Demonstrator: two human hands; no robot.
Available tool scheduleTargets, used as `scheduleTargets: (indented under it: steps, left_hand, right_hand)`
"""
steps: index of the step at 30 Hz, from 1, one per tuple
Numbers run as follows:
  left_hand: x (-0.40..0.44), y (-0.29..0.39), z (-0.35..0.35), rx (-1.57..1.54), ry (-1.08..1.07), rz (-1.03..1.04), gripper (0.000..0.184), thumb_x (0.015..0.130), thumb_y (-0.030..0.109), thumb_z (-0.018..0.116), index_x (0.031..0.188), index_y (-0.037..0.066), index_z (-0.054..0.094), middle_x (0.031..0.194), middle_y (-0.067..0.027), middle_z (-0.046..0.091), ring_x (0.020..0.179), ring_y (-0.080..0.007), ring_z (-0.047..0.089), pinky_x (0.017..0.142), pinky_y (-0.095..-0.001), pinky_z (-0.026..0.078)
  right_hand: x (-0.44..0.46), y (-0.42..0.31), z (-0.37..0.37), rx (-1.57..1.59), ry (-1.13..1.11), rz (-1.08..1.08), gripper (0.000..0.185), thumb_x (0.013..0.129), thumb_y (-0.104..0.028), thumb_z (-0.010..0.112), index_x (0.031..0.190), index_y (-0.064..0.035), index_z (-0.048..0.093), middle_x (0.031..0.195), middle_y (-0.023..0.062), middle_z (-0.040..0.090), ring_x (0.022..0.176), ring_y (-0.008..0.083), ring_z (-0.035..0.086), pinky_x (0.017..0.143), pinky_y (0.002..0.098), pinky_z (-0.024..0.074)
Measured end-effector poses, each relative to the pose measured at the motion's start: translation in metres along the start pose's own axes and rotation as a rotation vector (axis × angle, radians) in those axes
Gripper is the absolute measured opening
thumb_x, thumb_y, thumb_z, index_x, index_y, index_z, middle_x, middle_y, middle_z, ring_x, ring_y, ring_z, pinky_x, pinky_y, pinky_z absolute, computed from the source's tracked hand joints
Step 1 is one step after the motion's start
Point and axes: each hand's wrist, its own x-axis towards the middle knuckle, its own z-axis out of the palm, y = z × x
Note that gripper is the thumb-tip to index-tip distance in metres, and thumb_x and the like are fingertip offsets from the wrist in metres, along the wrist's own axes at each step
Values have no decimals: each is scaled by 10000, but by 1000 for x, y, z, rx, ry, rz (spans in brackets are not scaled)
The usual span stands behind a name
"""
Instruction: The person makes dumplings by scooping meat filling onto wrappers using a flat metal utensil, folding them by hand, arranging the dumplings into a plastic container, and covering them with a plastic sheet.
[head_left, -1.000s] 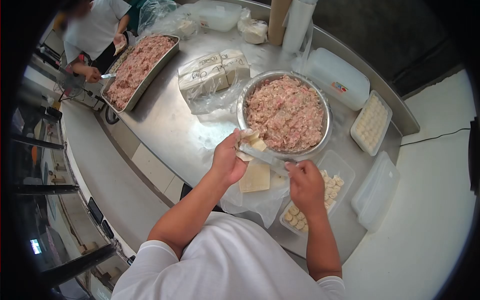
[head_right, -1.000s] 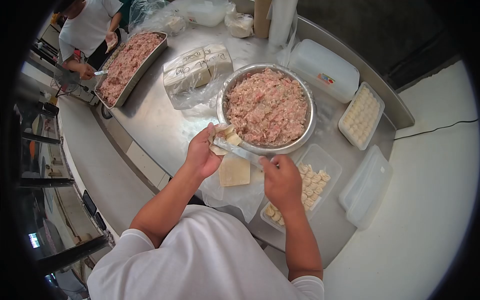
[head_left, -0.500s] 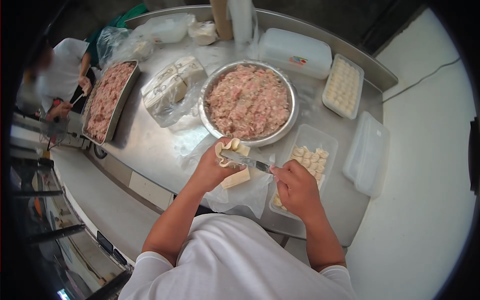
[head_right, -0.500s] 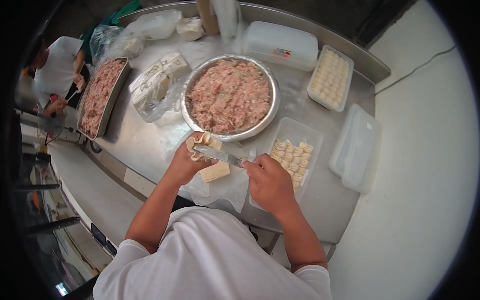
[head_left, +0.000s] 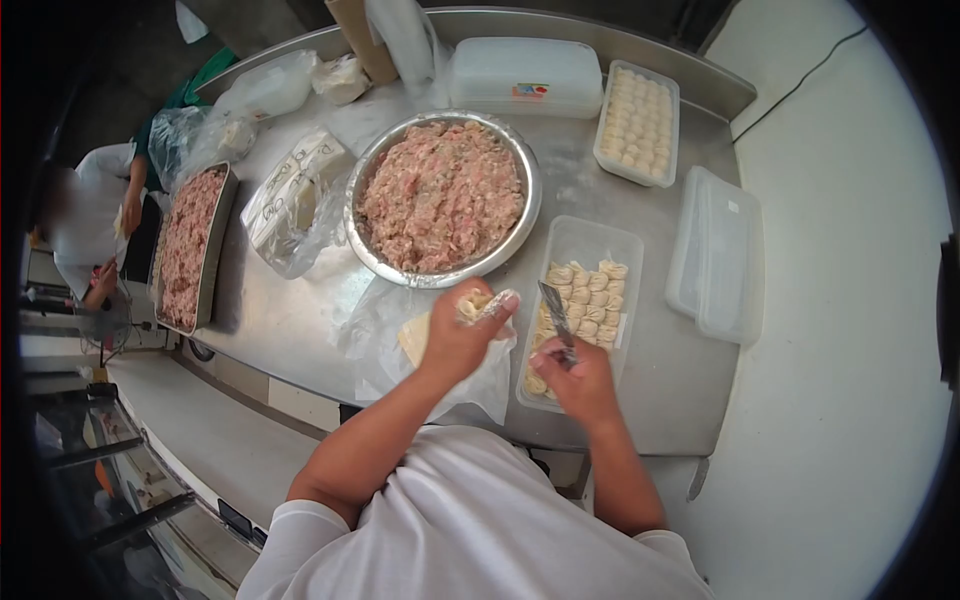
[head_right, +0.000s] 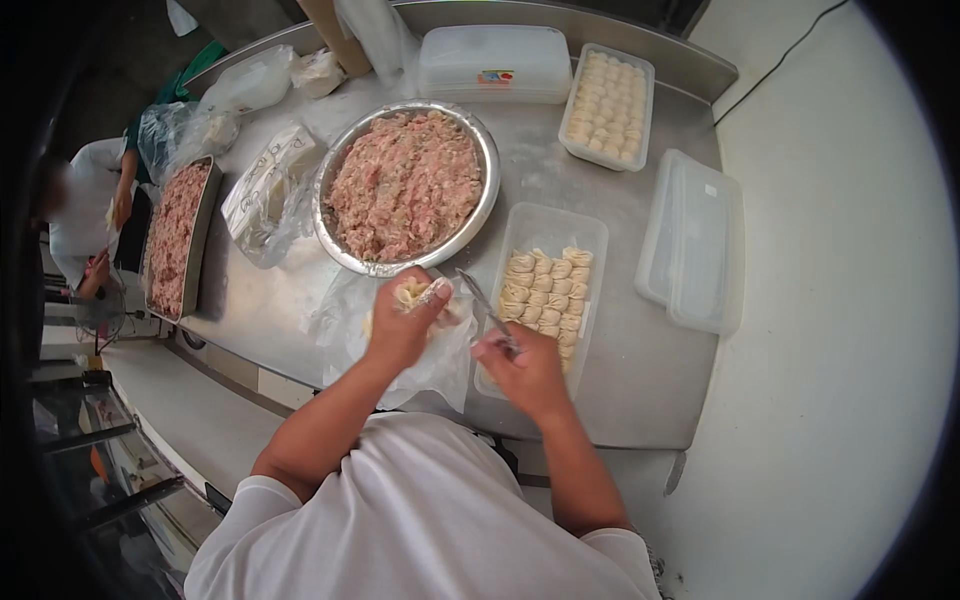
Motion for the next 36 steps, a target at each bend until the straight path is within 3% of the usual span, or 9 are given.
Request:
scheduleTargets:
  steps: [3,7,9,13,16,18,21,27,36]
  left_hand:
    - [-5,8,45,-272,-47,-272,186,970,163,711,1077,19,661,850,-23,645,810,-86,615,714,-300,568]
    - [6,2,61,-104,-236,-290,193,945,95,703,1126,39,668,981,-70,664,971,-163,649,848,-336,530]
    - [19,-3,63,527,-339,520,327,877,28,736,1196,59,669,1106,-132,664,1008,-261,663,858,-344,536]
    - [35,-5,74,537,-627,603,398,794,5,789,1173,50,676,1175,-136,658,1062,-321,661,878,-403,556]
    - [77,-22,79,666,-719,583,316,792,55,798,1084,34,678,1134,-142,655,1030,-328,665,842,-412,554]
    - [107,-35,85,783,-733,573,279,789,62,797,1037,25,674,1119,-152,651,1011,-336,664,835,-409,551]
    - [145,-47,98,921,-591,461,265,772,57,792,983,12,637,1068,-164,637,976,-366,651,827,-417,542]
    - [160,-71,103,956,-639,378,348,758,26,776,1076,27,636,1059,-165,661,988,-387,655,847,-430,537]
    - [148,-60,107,1202,-609,212,501,755,15,740,1243,65,643,1138,-183,706,1061,-358,674,922,-432,535]
  right_hand:
    - [-1,-10,29,509,89,4,212,968,-220,704,1065,-46,632,821,-14,624,608,46,501,509,219,396]
    - [2,3,13,857,224,138,206,962,-232,711,1047,-103,575,786,-42,558,534,34,435,446,215,316]
    - [3,14,-2,904,307,126,150,974,-177,683,1048,-90,585,819,-3,622,509,24,422,427,204,302]
    - [-4,30,-43,1000,334,88,183,937,-129,704,1071,-74,592,820,9,623,503,14,400,428,203,299]
    - [-7,40,-64,753,258,202,230,930,-123,705,1126,-43,615,828,11,625,527,28,446,469,206,358]
    - [-5,65,-66,118,620,55,268,916,-105,708,1152,-1,638,851,36,642,595,54,523,532,234,431]
    - [-7,72,-75,-276,707,143,253,903,-91,707,1126,16,657,871,75,659,678,113,594,612,272,485]
    - [-8,106,-68,-387,787,-53,205,912,-108,698,1058,33,671,877,137,658,728,242,632,688,343,516]
    - [-3,97,-69,-465,733,-30,185,931,-107,666,1040,42,662,887,155,640,746,268,628,689,367,510]
